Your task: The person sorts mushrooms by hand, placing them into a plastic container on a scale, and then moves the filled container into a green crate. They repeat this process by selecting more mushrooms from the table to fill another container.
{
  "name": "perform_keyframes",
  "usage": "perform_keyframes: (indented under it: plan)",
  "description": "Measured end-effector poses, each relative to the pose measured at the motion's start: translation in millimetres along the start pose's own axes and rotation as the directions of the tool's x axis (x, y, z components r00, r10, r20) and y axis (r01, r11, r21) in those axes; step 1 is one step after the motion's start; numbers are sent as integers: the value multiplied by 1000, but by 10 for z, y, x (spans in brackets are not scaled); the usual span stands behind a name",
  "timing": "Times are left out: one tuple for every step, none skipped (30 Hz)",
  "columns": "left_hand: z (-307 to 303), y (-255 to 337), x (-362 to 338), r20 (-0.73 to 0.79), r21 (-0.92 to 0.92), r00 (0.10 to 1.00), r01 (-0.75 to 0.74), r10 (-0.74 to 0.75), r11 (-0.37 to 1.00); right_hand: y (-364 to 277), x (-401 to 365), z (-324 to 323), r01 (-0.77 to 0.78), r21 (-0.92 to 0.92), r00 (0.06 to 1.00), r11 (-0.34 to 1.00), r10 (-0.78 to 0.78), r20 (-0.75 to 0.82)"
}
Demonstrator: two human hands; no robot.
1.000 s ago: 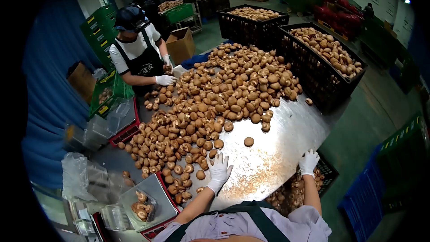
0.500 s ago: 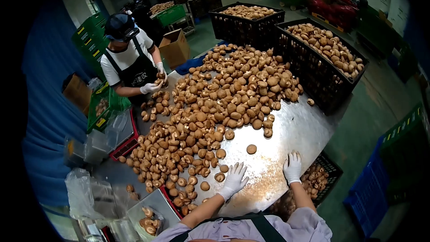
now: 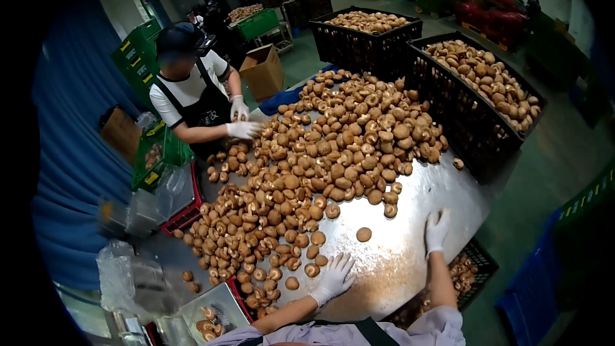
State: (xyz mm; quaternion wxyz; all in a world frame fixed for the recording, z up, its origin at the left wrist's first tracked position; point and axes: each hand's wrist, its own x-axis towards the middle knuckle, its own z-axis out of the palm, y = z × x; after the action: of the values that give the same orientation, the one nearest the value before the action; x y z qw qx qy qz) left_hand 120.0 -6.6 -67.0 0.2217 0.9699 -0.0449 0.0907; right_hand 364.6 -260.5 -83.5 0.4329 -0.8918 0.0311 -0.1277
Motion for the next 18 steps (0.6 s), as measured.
perform_keyframes:
  plan:
    - [-8,3,-18,8,19,1000,9,-9,1000,-88,262,89,-17,95,998,995,23,-62]
    - [-32,19,-4,22,24,1000,14,-15,1000,-219,574,176,-27,190,991,981,52,-125]
    - [-48,21,15,36,27,999,15,-16,1000,-229,854,278,-21,206,995,978,40,-87]
    - [-37,20,5,49,24,998,29,-30,999,-182,1126,368,-16,217,998,976,27,-50]
    - [-43,21,14,57,31,998,31,-33,999,-68,1424,542,-44,338,997,940,64,-50]
    - [-55,23,22,75,23,996,42,-44,999,25,1653,702,-70,450,994,890,101,-46]
    - [-73,31,33,92,14,994,52,-53,999,21,1781,756,-77,452,993,889,107,-42]
    - [-104,48,48,107,24,992,62,-64,998,6,1913,817,-65,508,995,859,95,-34]
    - [-95,53,59,110,32,992,62,-65,998,-26,2035,888,-52,565,996,823,81,-26]
    - [-80,40,50,93,21,994,58,-59,998,-63,2136,972,-41,621,998,782,68,-19]
    - [-79,30,45,78,9,995,55,-56,998,-94,2212,1055,-32,674,998,738,55,-12]
    - [-91,39,55,79,22,995,56,-58,998,-111,2269,1122,-25,721,999,692,41,-4]
    - [-101,45,61,84,26,995,60,-62,998,-114,2307,1173,-19,763,1000,646,26,2]
    - [-109,52,61,103,33,992,65,-68,997,-106,2329,1206,-27,763,1000,646,30,10]
    - [-105,47,59,121,41,990,71,-76,997,-116,2348,1216,-34,778,999,627,-4,47]
    - [-92,35,55,129,59,989,66,-73,996,-136,2370,1215,-41,793,996,608,-41,83]
    - [-90,24,59,129,59,988,74,-81,995,-159,2390,1201,-49,807,990,589,-79,117]
    - [-100,37,59,143,68,986,77,-86,995,-172,2409,1175,-57,817,982,573,-117,151]
